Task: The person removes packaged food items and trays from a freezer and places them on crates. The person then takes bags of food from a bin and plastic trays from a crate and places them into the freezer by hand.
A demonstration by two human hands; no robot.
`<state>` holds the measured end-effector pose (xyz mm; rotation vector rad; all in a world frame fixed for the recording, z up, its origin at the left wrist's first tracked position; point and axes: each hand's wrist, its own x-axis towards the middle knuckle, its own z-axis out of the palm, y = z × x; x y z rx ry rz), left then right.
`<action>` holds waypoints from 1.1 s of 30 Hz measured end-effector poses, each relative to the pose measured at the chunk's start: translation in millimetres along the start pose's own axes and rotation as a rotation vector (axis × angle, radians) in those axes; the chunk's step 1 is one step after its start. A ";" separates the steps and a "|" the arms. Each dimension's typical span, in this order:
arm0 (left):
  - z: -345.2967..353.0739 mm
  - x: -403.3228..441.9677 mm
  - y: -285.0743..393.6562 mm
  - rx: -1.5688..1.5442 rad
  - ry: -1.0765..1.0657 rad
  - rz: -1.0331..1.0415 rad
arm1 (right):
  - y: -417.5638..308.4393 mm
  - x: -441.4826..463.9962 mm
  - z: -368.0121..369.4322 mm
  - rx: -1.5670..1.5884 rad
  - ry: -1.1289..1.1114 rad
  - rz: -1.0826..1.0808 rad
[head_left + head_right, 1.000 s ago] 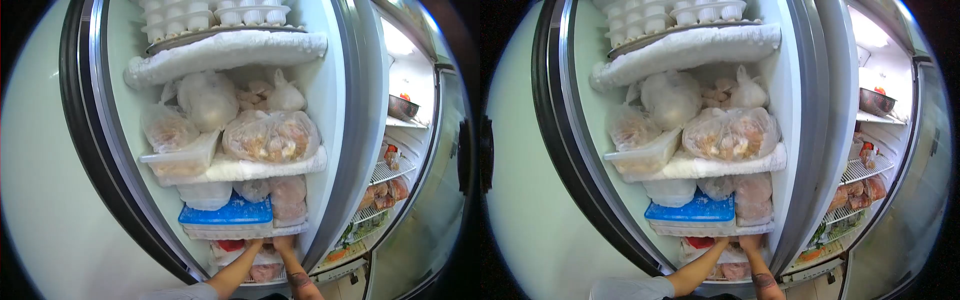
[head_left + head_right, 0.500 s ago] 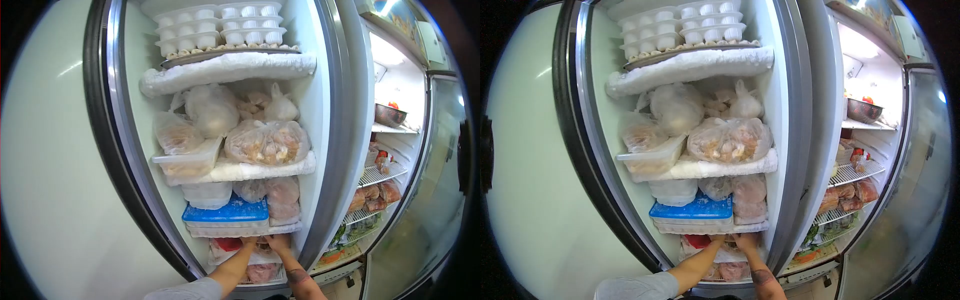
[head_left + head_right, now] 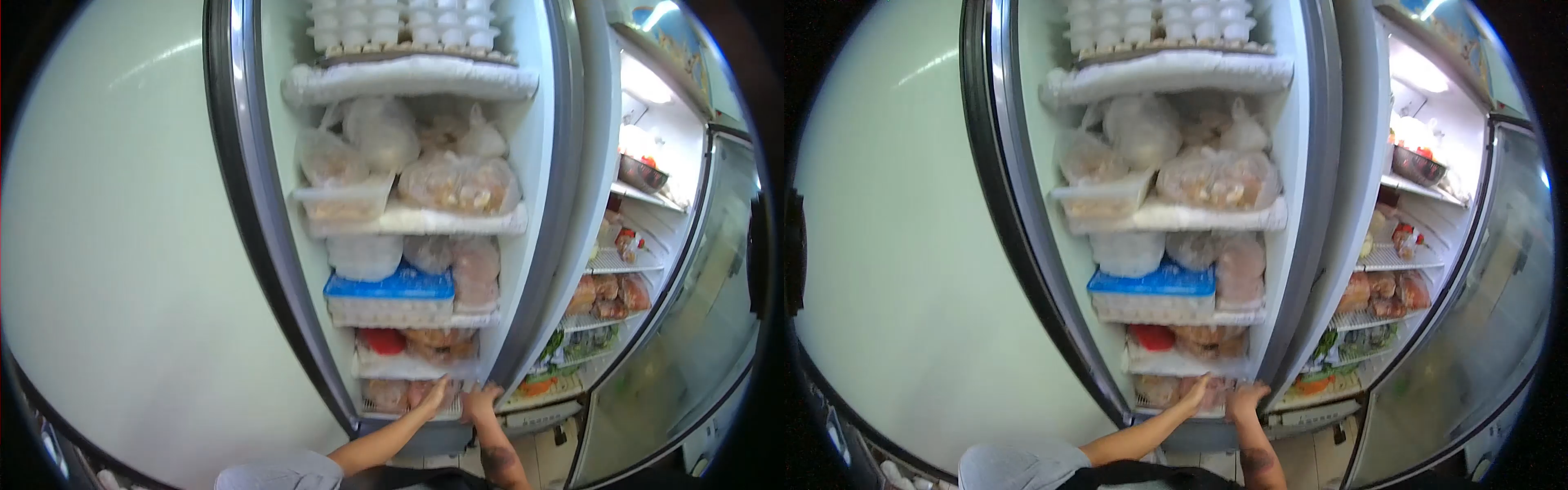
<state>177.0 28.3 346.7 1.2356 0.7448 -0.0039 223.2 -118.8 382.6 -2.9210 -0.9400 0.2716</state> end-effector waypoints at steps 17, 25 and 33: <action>9.2 -59.7 -94.1 -0.708 -0.349 -0.189 | 1.4 -116.8 -42.1 0.404 0.029 -0.865; -80.9 -214.4 -196.5 1.509 0.374 -0.130 | 86.2 -150.7 10.3 -0.191 -0.188 -0.680; -231.3 -372.4 -389.0 1.071 0.563 -0.568 | 80.2 -106.8 -18.4 0.673 -0.010 -0.602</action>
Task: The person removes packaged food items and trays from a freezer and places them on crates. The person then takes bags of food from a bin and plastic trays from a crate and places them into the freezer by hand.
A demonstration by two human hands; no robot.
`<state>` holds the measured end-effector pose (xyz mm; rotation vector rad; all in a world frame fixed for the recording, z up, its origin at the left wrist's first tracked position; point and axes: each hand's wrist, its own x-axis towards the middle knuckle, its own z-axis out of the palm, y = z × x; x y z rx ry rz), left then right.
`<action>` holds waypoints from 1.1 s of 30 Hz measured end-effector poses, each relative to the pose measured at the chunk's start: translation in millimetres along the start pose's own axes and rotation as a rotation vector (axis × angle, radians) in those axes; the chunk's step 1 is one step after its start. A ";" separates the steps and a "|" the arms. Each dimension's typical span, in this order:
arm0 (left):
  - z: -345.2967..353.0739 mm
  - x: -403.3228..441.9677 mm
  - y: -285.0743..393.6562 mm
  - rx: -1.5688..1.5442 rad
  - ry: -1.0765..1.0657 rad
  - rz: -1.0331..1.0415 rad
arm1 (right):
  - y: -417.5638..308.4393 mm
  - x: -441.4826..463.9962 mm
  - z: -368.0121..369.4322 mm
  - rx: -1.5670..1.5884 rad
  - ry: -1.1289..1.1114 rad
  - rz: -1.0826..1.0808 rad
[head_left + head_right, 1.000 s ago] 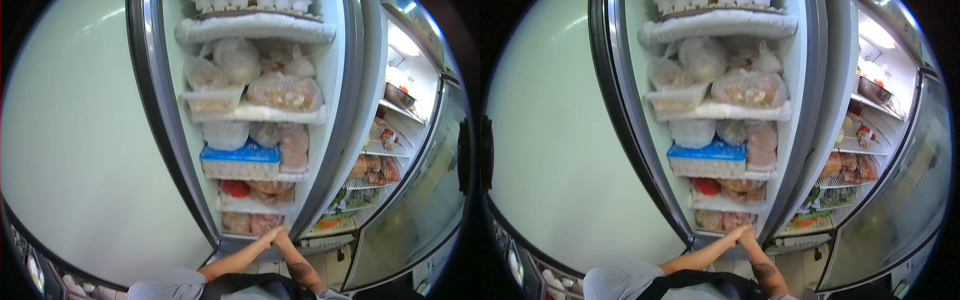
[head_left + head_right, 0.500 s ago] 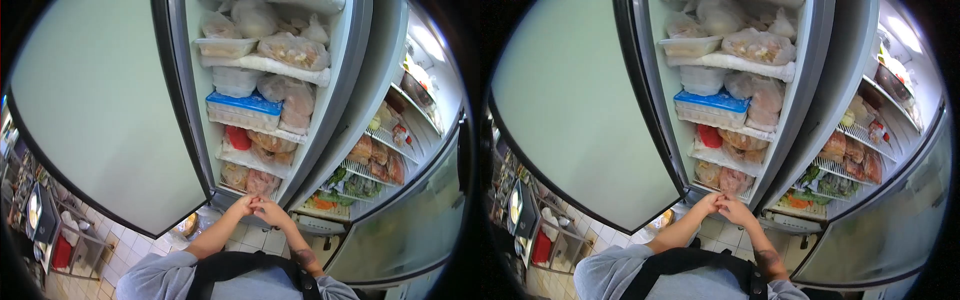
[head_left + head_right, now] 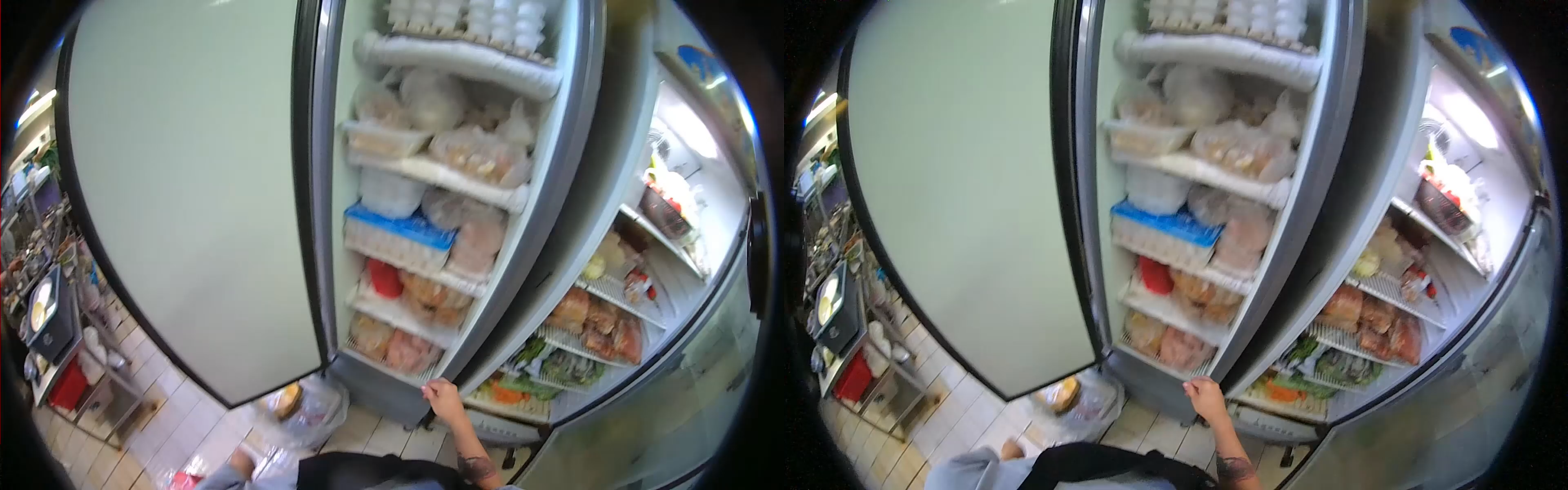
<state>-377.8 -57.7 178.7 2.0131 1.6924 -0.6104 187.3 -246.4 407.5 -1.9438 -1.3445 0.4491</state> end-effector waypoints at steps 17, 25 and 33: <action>-161.4 31.2 121.8 -0.416 0.220 0.412 | -389.1 228.3 -391.4 -0.677 1.248 -0.770; -334.4 14.7 226.2 -0.516 0.201 0.893 | -409.3 307.3 -481.6 -0.781 1.151 -0.615; -447.2 -38.2 302.7 -0.634 0.256 1.168 | -424.0 352.3 -496.2 -1.028 1.119 -0.559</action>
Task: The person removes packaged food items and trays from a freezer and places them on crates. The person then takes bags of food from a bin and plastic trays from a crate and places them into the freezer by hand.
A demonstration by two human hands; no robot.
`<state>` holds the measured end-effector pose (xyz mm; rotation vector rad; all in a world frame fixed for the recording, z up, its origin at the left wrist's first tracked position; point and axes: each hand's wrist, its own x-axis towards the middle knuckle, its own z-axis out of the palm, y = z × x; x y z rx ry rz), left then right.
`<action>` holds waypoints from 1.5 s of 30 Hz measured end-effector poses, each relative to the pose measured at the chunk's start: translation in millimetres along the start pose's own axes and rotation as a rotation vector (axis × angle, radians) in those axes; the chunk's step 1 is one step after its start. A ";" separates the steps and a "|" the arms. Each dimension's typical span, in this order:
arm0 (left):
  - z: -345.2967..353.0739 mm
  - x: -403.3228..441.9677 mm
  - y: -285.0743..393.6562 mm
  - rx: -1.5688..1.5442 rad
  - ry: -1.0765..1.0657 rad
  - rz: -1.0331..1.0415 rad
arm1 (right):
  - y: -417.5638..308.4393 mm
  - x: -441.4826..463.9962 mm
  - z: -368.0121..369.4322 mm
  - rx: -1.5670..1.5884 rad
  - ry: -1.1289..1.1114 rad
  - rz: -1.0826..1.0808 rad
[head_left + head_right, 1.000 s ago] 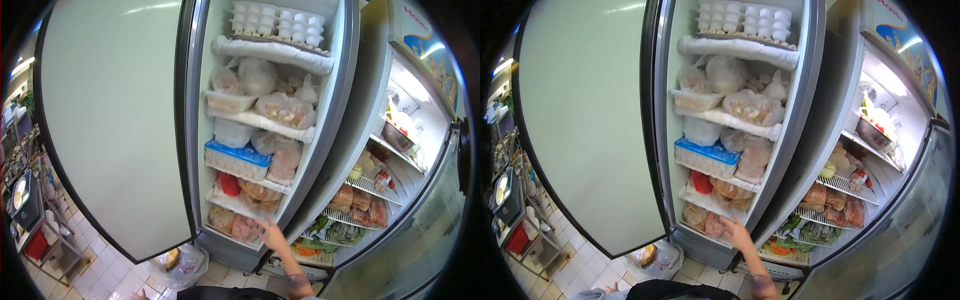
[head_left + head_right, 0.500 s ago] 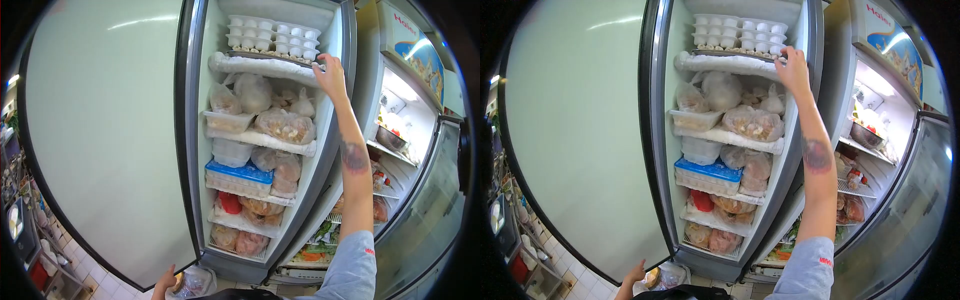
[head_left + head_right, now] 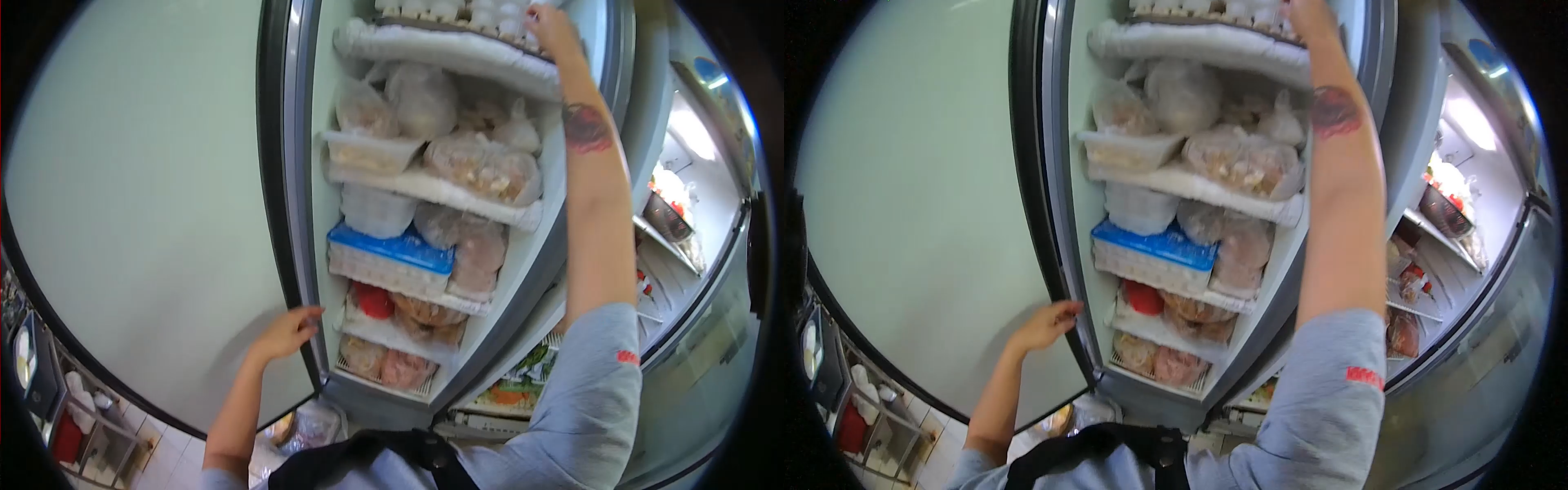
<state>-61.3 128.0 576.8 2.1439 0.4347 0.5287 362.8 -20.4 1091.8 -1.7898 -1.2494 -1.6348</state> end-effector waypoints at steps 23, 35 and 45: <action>-100.8 215.8 374.5 -0.562 0.141 0.540 | -7.7 -25.6 -36.6 -0.076 0.275 -0.183; -111.7 277.9 488.6 -0.820 0.163 0.460 | -14.7 -45.5 -70.8 0.123 0.376 -0.053; -118.9 273.8 487.1 -0.830 0.146 0.510 | -28.5 -57.7 -85.5 0.727 0.122 0.207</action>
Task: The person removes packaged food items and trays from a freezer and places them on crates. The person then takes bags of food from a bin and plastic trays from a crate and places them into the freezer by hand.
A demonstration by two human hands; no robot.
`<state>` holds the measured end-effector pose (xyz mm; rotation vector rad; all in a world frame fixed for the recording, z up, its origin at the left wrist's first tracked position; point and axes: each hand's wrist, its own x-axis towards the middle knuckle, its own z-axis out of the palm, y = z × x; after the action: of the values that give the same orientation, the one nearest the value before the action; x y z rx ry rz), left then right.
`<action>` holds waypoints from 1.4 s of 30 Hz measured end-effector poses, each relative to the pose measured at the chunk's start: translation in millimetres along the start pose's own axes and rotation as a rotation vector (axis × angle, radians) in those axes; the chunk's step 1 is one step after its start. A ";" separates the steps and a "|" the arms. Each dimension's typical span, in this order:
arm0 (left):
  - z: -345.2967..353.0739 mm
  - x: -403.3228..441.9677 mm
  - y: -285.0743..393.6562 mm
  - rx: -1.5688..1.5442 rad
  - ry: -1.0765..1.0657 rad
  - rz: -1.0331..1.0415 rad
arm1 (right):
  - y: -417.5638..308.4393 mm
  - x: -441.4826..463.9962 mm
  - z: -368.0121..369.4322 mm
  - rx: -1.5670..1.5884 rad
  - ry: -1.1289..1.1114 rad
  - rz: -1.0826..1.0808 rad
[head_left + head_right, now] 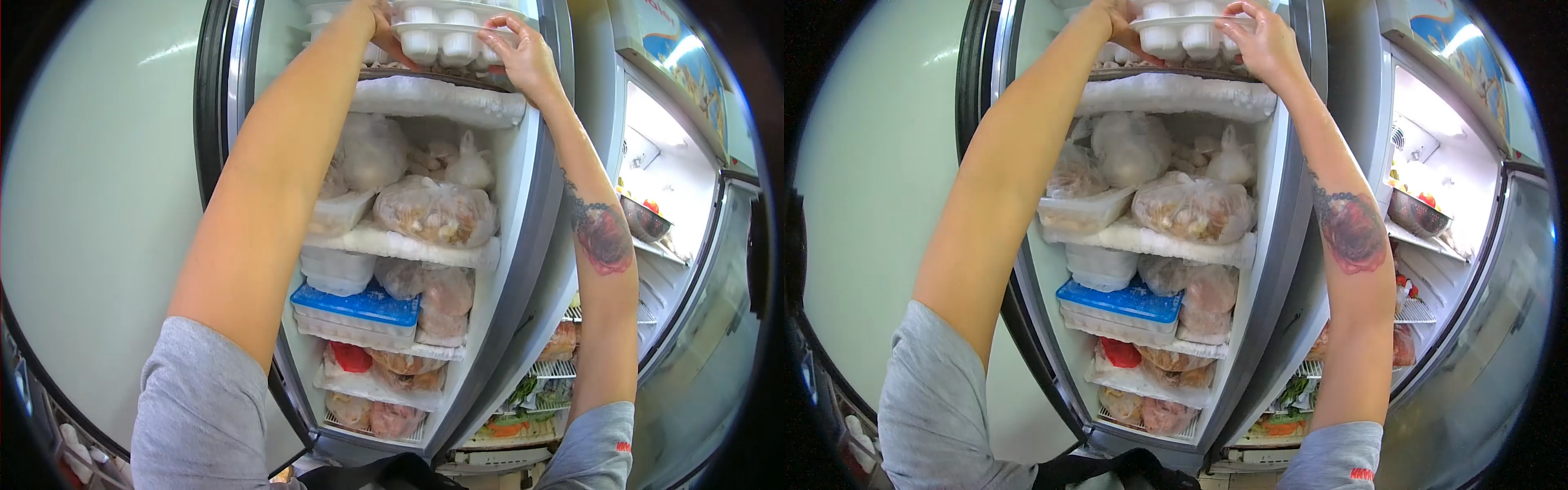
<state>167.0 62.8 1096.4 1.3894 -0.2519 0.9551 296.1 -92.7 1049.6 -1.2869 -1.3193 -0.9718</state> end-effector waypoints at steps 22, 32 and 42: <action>-35.5 -199.5 66.9 0.106 -0.007 -0.036 | -103.2 -69.3 -54.3 -0.178 -0.108 -0.360; -45.4 -472.9 -1.4 0.212 0.758 -0.171 | -80.0 -324.8 55.1 0.634 -0.290 -0.184; -28.7 -754.2 -40.1 0.348 1.024 0.382 | -255.0 -553.7 96.5 2.051 -0.733 0.688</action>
<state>-283.0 -222.8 560.6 0.9968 0.4597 1.9684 -11.3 -123.3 515.3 -0.1785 -1.2942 1.3302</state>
